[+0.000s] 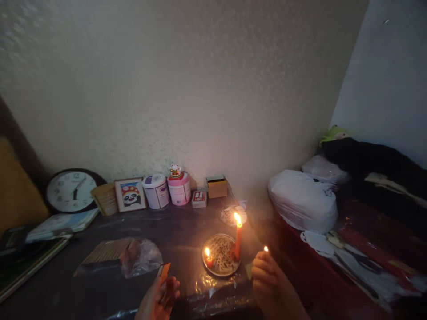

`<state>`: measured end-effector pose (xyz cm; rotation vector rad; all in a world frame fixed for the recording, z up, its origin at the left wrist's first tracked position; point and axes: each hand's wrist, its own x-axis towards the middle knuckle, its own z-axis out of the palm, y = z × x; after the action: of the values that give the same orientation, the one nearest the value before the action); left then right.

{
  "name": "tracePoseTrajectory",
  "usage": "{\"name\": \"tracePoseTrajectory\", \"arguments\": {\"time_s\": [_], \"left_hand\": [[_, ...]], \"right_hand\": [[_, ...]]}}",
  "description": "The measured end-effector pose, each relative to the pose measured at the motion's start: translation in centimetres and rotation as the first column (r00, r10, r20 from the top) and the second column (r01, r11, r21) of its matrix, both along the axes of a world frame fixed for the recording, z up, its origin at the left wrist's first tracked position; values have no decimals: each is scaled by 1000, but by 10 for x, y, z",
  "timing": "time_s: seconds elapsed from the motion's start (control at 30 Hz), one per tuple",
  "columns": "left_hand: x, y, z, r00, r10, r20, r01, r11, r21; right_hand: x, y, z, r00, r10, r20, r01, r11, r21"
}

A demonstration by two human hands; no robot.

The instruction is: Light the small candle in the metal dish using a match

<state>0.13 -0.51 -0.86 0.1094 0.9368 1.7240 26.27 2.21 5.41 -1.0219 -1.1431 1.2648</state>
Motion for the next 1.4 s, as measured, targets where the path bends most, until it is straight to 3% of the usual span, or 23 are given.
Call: {"name": "tracePoseTrajectory", "arguments": {"time_s": [0.1,0.17,0.33,0.53,0.6,0.73,0.9,1.07,1.4], "left_hand": [[3,-1,3,1000,-1,-27,0,1000,-13],[5,-1,5,999,11,-50,-12,1000,-23],[3,-2,5,998,11,-68,-12,1000,-8],[5,-3,6,998,14,-60,-13,1000,16],[7,-3,7,998,22,-66,-21,1000,21],[10,-4,9,997,29,-67,-28,1000,3],[9,-4,11,999,22,-45,-22,1000,-4],[8,-3,9,998,21,-54,-21,1000,3],[6,-2,7,999,14,-43,-14,1000,6]], "right_hand": [[-5,-2,-6,976,-57,211,39,995,89],[-11,-3,-12,964,-43,263,32,998,46],[-13,2,-16,989,72,132,-56,991,-123],[-2,-2,-8,989,140,-55,-147,976,-162],[-2,-6,-7,987,158,-30,-160,980,-116],[-9,-9,-11,966,121,229,-114,993,-44],[-5,-3,-9,996,89,28,-85,988,-127],[-10,-7,-11,965,23,262,-8,998,-60],[-13,-5,-11,988,114,104,-104,989,-101]]}}
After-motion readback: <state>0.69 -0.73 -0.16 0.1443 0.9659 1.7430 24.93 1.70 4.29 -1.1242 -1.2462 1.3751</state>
